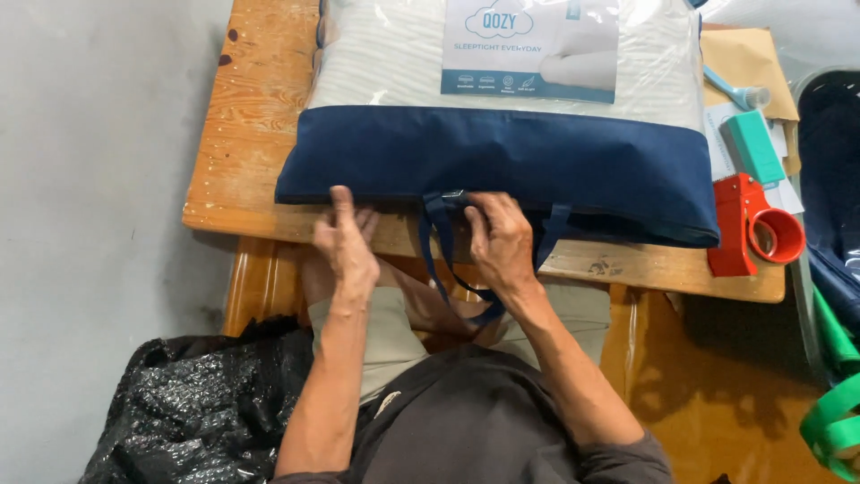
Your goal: The person puts a pillow into a plastic cover and then into a blue zippered bag, zips the bag, and applies a label.
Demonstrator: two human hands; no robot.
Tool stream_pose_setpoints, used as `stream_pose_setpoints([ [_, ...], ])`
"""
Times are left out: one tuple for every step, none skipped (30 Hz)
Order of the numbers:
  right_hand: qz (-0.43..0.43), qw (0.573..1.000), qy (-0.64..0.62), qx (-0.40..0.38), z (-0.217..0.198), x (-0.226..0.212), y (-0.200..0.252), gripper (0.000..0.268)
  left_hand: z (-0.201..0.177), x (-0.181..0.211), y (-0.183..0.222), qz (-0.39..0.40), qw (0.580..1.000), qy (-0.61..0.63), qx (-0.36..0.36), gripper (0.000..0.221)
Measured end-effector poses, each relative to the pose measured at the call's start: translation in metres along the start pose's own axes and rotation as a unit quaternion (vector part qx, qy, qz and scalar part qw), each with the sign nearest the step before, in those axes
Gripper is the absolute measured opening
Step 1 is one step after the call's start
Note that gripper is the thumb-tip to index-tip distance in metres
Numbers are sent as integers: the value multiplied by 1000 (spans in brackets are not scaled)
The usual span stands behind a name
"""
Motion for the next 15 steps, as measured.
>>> stream_pose_setpoints([
  [-15, 1000, 22, -14, 9, -2, 2, 13, 19, -6, 16, -18, 998, -23, -54, 79],
  [-31, 998, 45, -27, 18, -4, 2, 16, 40, -11, 32, -34, 993, -44, -108, 74],
  [-31, 998, 46, -27, 19, -9, 2, 16, 40, -30, 25, -34, 993, -43, -109, 74],
  [-44, 993, 107, -32, 23, -17, 4, 19, 41, -48, 19, -31, 990, -72, -115, 67],
  [-57, 984, 167, -36, 26, -25, 6, 21, 41, -65, 13, -28, 987, -100, -120, 61],
  [-58, 984, 167, -37, 28, -28, 5, 21, 42, -67, 10, -27, 987, -99, -120, 61],
  [-67, 973, 212, -56, 35, -31, 4, 25, 42, -68, 8, -20, 989, -96, -112, 49],
  [-72, 961, 257, -72, 39, -33, 5, 30, 44, -69, 6, -14, 990, -95, -107, 39],
  [-70, 961, 257, -71, 41, -29, 3, 30, 44, -69, 5, -14, 989, -96, -109, 39],
  [-41, 956, 261, -125, 53, -18, 2, 37, 45, -66, 3, 3, 987, -116, -114, 35],
  [-12, 948, 263, -178, 64, -6, 2, 44, 45, -63, 1, 20, 983, -136, -119, 32],
  [-12, 948, 262, -177, 70, 2, 1, 44, 44, -64, 1, 20, 983, -136, -120, 32],
  [7, 946, 259, -195, 78, 13, 2, 42, 42, -65, 2, 16, 984, -137, -116, 28],
  [26, 943, 256, -213, 85, 25, 3, 40, 40, -67, 2, 11, 984, -137, -113, 25],
  [26, 943, 255, -213, 85, 26, 2, 40, 36, -74, -4, 11, 984, -138, -113, 25],
])
Point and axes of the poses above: each hand's wrist, its own y-axis away from the middle knuckle, its own z-axis out of the palm, x = y × z, the point moved 10 cm from there along -y, towards the middle knuckle, and after that the axes turned 4 degrees about -x, right-handed, at the moved point
